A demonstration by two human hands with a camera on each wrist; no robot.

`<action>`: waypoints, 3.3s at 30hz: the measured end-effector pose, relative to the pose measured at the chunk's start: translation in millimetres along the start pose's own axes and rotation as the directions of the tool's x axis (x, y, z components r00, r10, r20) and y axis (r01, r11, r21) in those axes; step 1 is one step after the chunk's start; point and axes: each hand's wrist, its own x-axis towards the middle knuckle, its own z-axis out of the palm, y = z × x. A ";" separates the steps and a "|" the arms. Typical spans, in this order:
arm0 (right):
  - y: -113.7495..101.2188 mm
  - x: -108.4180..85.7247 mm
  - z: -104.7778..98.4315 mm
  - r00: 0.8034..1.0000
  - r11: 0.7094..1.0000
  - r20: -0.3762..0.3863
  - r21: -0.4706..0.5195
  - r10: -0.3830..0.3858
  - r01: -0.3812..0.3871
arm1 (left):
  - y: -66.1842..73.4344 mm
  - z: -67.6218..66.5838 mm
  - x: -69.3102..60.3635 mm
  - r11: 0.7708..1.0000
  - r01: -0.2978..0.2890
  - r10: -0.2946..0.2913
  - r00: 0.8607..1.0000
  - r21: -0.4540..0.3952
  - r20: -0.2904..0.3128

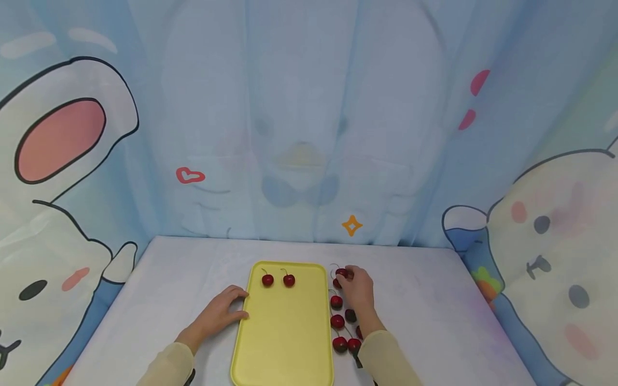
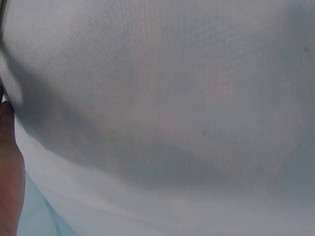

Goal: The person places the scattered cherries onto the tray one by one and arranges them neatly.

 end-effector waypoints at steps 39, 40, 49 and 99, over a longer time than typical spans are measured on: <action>-39.9 -10.2 61.0 0.991 0.988 0.061 -0.094 -0.121 0.126 | -4.1 0.8 1.0 1.000 0.001 0.000 1.000 -0.015 0.010; -39.6 -10.3 61.5 0.990 0.987 0.060 -0.092 -0.127 0.132 | -4.5 0.9 1.3 1.000 0.003 -0.003 1.000 -0.012 0.013; -40.7 -12.1 60.9 0.986 0.984 0.052 -0.079 -0.156 0.160 | -3.4 0.5 2.0 1.000 0.011 -0.011 1.000 -0.009 0.015; 15.4 -4.9 3.8 0.996 0.988 0.091 -0.150 -0.010 0.024 | -4.9 1.9 -0.6 0.999 -0.046 0.046 0.999 0.008 -0.007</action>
